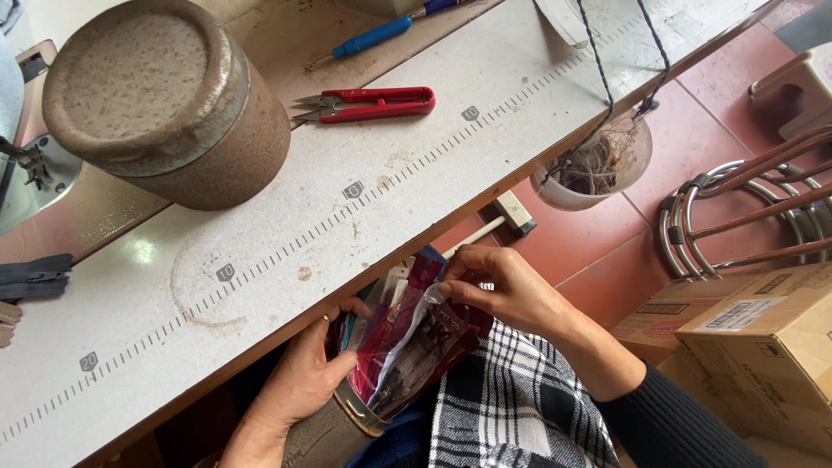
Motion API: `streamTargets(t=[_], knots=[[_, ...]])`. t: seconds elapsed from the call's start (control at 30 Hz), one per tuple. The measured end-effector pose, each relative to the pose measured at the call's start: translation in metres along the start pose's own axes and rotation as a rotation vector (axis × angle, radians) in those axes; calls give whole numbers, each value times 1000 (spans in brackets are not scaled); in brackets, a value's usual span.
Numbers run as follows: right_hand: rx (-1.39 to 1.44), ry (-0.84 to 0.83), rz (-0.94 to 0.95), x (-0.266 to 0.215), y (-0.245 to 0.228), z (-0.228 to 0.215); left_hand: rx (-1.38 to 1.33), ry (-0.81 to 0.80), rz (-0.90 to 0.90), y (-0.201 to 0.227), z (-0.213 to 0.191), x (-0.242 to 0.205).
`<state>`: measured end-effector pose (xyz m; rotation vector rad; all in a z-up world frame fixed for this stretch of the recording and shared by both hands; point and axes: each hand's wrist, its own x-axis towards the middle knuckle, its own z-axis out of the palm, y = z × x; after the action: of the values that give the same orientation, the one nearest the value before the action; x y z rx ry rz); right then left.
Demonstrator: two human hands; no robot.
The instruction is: Preparing and aligning a zipper and small parts onto a pair of denim jeans at a sewing workstation.
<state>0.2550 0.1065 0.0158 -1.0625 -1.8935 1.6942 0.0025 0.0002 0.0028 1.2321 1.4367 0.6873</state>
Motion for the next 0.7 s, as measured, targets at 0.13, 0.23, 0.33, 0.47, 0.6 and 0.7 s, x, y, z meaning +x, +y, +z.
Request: streamTargets(t=[0.13, 0.23, 0.33, 0.47, 0.6, 0.7], knots=[[-109, 6, -105, 3, 0, 0, 12, 5, 59, 5, 2, 0], [-310, 13, -200, 5, 3, 0, 17, -1, 46, 6, 2, -1], [-428, 6, -252, 6, 3, 0, 3, -19, -12, 8, 3, -1], [-461, -35, -229, 8, 5, -2, 26, -10, 35, 8, 3, -2], [-420, 32, -245, -15, -26, -12, 92, 53, 50, 13, 3, -4], [-249, 137, -370, -36, -56, -23, -1, -1, -46, 17, 4, -6]])
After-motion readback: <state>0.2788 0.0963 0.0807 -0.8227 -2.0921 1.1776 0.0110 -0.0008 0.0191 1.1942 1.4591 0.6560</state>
